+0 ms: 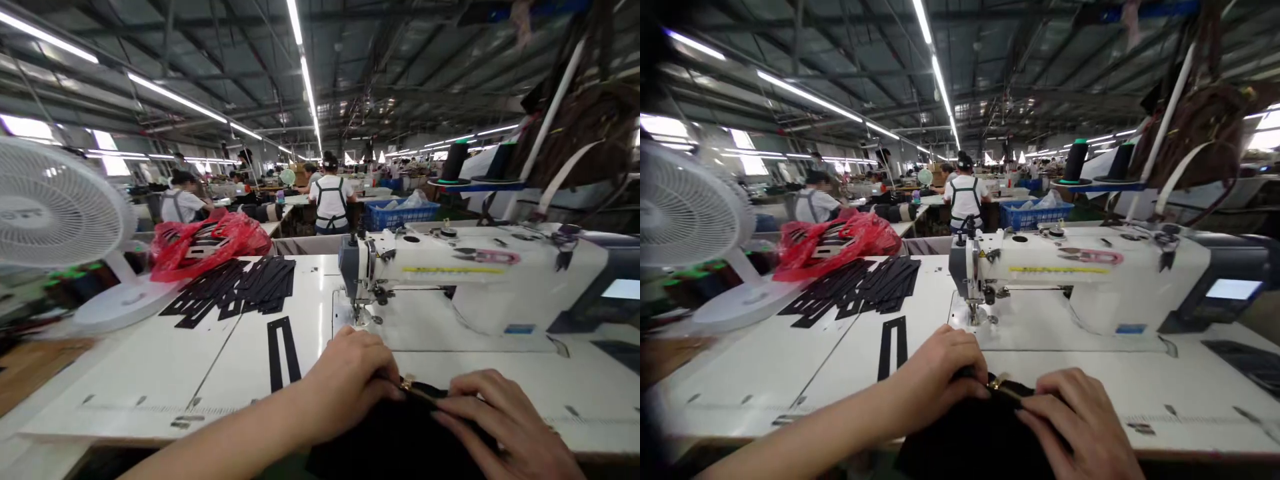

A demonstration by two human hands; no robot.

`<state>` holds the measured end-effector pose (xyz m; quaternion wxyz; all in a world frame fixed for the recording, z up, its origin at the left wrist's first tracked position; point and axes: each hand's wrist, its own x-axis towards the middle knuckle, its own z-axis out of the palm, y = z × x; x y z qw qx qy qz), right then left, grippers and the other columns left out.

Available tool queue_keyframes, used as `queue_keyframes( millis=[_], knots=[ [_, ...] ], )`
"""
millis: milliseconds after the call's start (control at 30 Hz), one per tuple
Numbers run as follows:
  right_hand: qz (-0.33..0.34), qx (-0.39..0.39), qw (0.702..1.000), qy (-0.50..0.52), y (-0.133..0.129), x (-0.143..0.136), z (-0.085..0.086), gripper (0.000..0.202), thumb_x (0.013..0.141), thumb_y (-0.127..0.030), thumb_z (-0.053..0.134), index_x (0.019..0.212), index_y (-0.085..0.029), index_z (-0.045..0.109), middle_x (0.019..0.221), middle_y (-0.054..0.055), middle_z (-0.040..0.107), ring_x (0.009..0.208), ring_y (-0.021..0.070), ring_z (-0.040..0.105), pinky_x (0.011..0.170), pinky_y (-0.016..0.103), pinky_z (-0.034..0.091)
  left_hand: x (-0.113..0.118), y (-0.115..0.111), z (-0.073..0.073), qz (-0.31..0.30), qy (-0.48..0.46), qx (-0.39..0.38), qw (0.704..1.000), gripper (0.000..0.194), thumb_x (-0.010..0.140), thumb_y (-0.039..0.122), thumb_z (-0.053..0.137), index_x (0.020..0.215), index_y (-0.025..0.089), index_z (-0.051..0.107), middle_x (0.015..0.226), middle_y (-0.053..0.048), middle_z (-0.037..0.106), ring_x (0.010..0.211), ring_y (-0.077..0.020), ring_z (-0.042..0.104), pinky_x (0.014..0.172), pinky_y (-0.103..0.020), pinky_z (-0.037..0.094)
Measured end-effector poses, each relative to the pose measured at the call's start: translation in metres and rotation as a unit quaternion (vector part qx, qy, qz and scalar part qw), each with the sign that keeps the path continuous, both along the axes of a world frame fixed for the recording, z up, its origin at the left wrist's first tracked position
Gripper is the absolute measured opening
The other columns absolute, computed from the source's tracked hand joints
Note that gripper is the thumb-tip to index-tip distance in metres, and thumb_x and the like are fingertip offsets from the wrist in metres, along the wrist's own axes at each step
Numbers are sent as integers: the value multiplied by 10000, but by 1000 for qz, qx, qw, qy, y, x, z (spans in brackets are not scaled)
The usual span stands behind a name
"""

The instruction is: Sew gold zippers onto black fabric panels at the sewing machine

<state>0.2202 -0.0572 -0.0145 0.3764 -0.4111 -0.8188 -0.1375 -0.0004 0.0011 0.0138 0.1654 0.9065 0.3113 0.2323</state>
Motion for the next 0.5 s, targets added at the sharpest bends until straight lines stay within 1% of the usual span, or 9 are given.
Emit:
queue_keyframes(
  millis=[100, 167, 200, 267, 333, 367, 400, 433, 500],
  knots=[
    [11, -53, 998, 31, 0, -6, 13, 202, 907, -332, 466, 780, -249, 599, 753, -3, 599, 727, 135, 594, 648, 223, 500, 4, -3, 12, -18, 33, 31, 999, 117, 815, 290, 689, 840, 212, 605, 848, 29, 630, 871, -157, 572, 785, -284, 318],
    [11, -108, 993, 49, 3, -4, 24, 201, 899, -332, 474, 750, -245, 576, 726, -11, 600, 692, 123, 600, 615, 194, 503, 11, -4, 19, -36, 25, 50, 998, 124, 826, 311, 673, 837, 211, 601, 849, 25, 627, 868, -160, 570, 788, -290, 323],
    [-1, -121, 990, 67, 4, 1, 30, 200, 885, -358, 493, 738, -246, 571, 722, -12, 607, 676, 122, 607, 602, 186, 506, 15, -4, 22, -43, 8, 54, 998, 117, 838, 303, 659, 835, 207, 593, 846, 27, 623, 860, -155, 570, 783, -286, 329],
    [-52, -112, 983, 135, 7, 17, 40, 212, 818, -459, 561, 772, -255, 592, 777, 5, 648, 706, 146, 638, 594, 189, 520, 24, 0, 28, -46, -46, 61, 996, 87, 860, 254, 630, 825, 197, 576, 843, 29, 613, 848, -143, 566, 767, -274, 340],
    [-91, -123, 964, 215, 7, 39, 46, 343, 715, -543, 636, 914, -264, 632, 903, 44, 685, 775, 195, 666, 584, 211, 539, 34, 7, 32, -38, -115, 70, 990, 76, 865, 205, 618, 813, 189, 564, 858, 23, 605, 860, -144, 557, 767, -268, 349],
    [-93, -155, 952, 248, 6, 50, 46, 427, 670, -557, 666, 980, -265, 641, 946, 62, 691, 794, 219, 673, 583, 225, 548, 39, 10, 32, -35, -148, 74, 986, 83, 860, 186, 621, 803, 186, 562, 863, 20, 603, 867, -147, 552, 772, -268, 352],
    [-85, -203, 938, 268, 3, 60, 45, 474, 644, -552, 688, 1018, -264, 650, 961, 72, 696, 801, 238, 676, 597, 243, 557, 43, 14, 32, -33, -176, 74, 981, 92, 853, 170, 627, 791, 184, 560, 864, 18, 601, 869, -150, 548, 777, -268, 354],
    [-70, -263, 922, 277, 0, 69, 42, 470, 636, -536, 699, 1016, -262, 669, 943, 76, 703, 791, 252, 679, 622, 263, 563, 46, 18, 32, -33, -198, 71, 977, 103, 844, 155, 635, 781, 183, 559, 860, 17, 598, 866, -152, 546, 779, -268, 356],
    [-44, -372, 882, 286, -7, 82, 34, 381, 664, -512, 687, 945, -257, 713, 899, 70, 713, 791, 268, 679, 699, 305, 561, 51, 24, 29, -42, -221, 54, 973, 125, 821, 127, 655, 764, 181, 558, 847, 18, 595, 854, -154, 544, 776, -264, 361]
  ],
)
